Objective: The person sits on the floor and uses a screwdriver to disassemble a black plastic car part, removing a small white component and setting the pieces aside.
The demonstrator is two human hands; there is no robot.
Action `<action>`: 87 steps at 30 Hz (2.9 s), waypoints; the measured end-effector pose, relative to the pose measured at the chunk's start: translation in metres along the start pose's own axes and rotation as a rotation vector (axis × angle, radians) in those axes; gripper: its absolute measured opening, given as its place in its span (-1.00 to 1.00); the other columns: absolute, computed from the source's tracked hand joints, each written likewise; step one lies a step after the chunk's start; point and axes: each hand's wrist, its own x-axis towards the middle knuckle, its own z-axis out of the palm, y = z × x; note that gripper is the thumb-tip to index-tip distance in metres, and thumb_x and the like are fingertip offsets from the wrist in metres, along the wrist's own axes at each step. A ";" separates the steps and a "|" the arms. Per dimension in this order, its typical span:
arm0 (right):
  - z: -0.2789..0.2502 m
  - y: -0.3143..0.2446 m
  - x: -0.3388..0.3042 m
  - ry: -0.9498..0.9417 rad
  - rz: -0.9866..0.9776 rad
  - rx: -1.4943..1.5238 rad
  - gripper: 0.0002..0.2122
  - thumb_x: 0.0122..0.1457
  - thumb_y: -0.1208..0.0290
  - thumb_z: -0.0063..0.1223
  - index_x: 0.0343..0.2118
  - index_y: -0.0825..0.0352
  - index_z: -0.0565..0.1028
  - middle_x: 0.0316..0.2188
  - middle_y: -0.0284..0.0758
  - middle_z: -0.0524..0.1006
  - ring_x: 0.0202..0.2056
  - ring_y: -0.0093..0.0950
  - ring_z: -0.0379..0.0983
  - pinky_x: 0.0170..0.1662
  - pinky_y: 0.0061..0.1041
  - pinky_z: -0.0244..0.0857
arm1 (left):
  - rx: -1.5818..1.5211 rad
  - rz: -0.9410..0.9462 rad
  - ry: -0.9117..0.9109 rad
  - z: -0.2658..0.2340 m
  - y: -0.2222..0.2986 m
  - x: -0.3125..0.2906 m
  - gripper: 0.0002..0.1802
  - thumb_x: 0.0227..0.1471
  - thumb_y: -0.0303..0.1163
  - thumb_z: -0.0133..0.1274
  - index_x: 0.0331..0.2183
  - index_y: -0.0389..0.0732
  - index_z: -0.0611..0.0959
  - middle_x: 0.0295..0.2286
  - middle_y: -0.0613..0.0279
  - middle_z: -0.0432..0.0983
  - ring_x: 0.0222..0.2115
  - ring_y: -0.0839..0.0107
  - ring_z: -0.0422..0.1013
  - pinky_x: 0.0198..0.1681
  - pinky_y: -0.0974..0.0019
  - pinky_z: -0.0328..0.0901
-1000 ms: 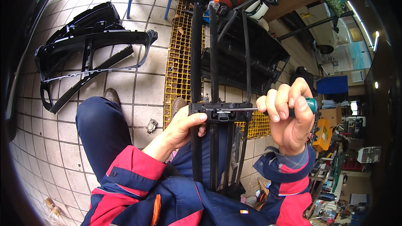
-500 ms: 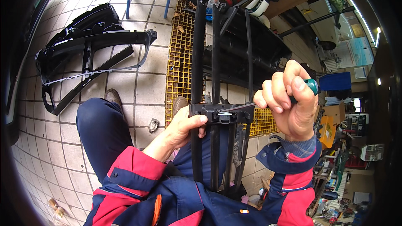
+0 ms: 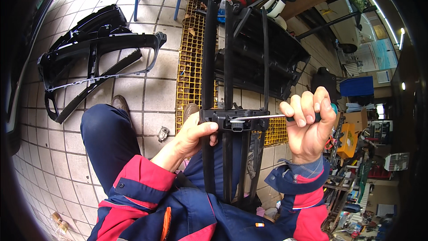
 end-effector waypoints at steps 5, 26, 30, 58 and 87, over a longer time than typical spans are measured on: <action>0.013 0.011 -0.017 0.057 -0.183 -0.088 -0.70 0.53 0.17 0.11 -0.35 0.12 0.31 -0.61 -0.54 0.26 -0.54 -0.60 0.20 -0.21 -0.32 0.29 | -0.040 -0.013 -0.004 -0.002 -0.004 0.000 -0.41 0.13 -0.07 0.45 0.01 -0.32 0.70 -0.32 0.21 0.65 -0.45 0.46 0.54 -0.35 0.34 0.46; 0.019 0.039 -0.046 0.365 -0.399 0.043 -0.72 0.52 0.17 0.15 -0.35 0.08 0.36 -0.57 -0.55 0.27 -0.50 -0.60 0.17 -0.15 -0.38 0.21 | 0.014 0.021 0.016 -0.002 0.000 -0.003 -0.54 0.22 -0.16 0.39 -0.05 -0.34 0.73 -0.33 0.19 0.65 -0.43 0.45 0.58 -0.31 0.36 0.49; 0.024 0.036 -0.043 0.252 -0.417 0.041 -0.70 0.51 0.19 0.17 -0.35 0.10 0.33 -0.59 -0.55 0.28 -0.54 -0.61 0.17 -0.19 -0.37 0.26 | 0.034 0.015 0.008 -0.002 0.001 -0.004 -0.51 0.21 -0.14 0.38 -0.02 -0.35 0.72 -0.29 0.18 0.66 -0.44 0.44 0.57 -0.31 0.36 0.47; 0.092 0.002 -0.075 -0.358 -0.385 -1.580 -0.72 0.00 0.59 0.57 -0.19 0.29 0.75 -0.36 -0.30 0.65 -0.44 -0.32 0.66 -0.39 -0.35 0.53 | -0.302 0.044 -0.342 0.030 0.029 -0.026 0.12 -0.06 -0.01 0.60 0.36 -0.31 0.44 0.20 0.04 0.57 0.23 0.26 0.51 0.42 0.12 0.31; 0.009 0.050 -0.066 -0.157 -0.007 -1.401 -0.75 0.22 0.57 0.41 -0.03 0.29 0.73 -0.21 -0.22 0.70 -0.19 -0.28 0.73 -0.09 -0.39 0.58 | -0.410 -0.122 -0.064 -0.006 -0.028 0.017 -0.29 0.47 0.19 0.00 0.17 -0.29 0.71 0.03 0.00 0.75 0.04 0.17 0.66 0.22 0.02 0.52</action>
